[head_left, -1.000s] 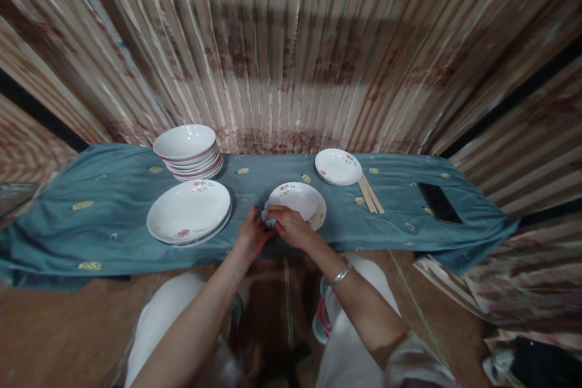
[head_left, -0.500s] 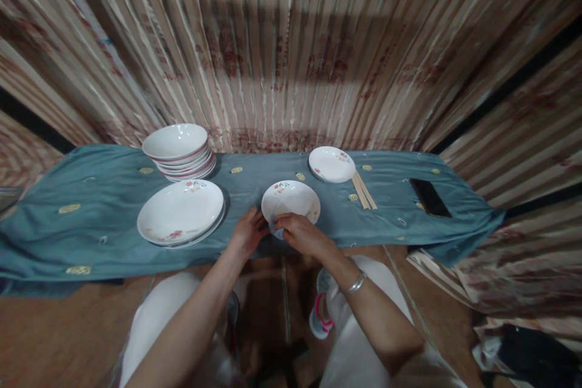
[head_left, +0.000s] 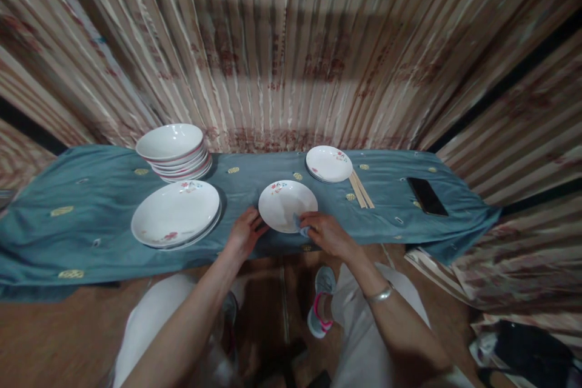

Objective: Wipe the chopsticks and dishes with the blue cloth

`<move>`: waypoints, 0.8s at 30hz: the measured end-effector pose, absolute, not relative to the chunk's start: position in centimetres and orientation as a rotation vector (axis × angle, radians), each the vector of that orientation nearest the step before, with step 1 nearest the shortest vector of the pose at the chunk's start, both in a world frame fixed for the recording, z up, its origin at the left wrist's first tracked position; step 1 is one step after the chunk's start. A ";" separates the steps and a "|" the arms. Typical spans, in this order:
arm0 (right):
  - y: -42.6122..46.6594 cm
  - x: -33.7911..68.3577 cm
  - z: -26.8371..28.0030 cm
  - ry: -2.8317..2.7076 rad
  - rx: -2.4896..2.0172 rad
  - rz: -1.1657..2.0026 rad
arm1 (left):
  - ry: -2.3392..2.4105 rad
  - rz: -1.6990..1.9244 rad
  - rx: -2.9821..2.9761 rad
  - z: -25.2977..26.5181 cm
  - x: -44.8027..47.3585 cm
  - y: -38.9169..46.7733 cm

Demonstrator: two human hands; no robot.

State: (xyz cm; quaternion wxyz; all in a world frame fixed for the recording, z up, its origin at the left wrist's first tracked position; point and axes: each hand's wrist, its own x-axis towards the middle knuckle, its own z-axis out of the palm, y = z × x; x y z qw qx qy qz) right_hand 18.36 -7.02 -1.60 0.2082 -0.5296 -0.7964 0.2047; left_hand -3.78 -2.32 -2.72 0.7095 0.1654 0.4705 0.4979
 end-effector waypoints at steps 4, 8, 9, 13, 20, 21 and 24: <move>-6.9 19.8 -2.1 -2.131 -1.537 0.488 | 1.059 1.092 0.403 -2.8 -3.6 -2.3; -6.3 20.7 -2.7 -2.030 -1.619 0.400 | 1.050 1.090 0.471 -3.0 -3.4 -2.3; -6.1 20.9 -2.8 -2.014 -1.633 0.384 | 1.051 1.094 0.477 -3.1 -3.4 -2.3; -5.1 21.2 -3.1 -1.975 -1.666 0.320 | 1.053 1.101 0.485 -3.3 -3.3 -2.3; -2.9 21.5 -3.9 -1.898 -1.718 0.216 | 1.022 1.101 0.523 -3.5 -3.3 -2.4; -2.5 21.6 -4.0 -1.889 -1.726 0.209 | 1.021 1.102 0.519 -3.4 -3.3 -2.4; -1.6 21.7 -4.3 -1.871 -1.740 0.182 | 1.039 1.109 0.495 -3.3 -3.3 -2.5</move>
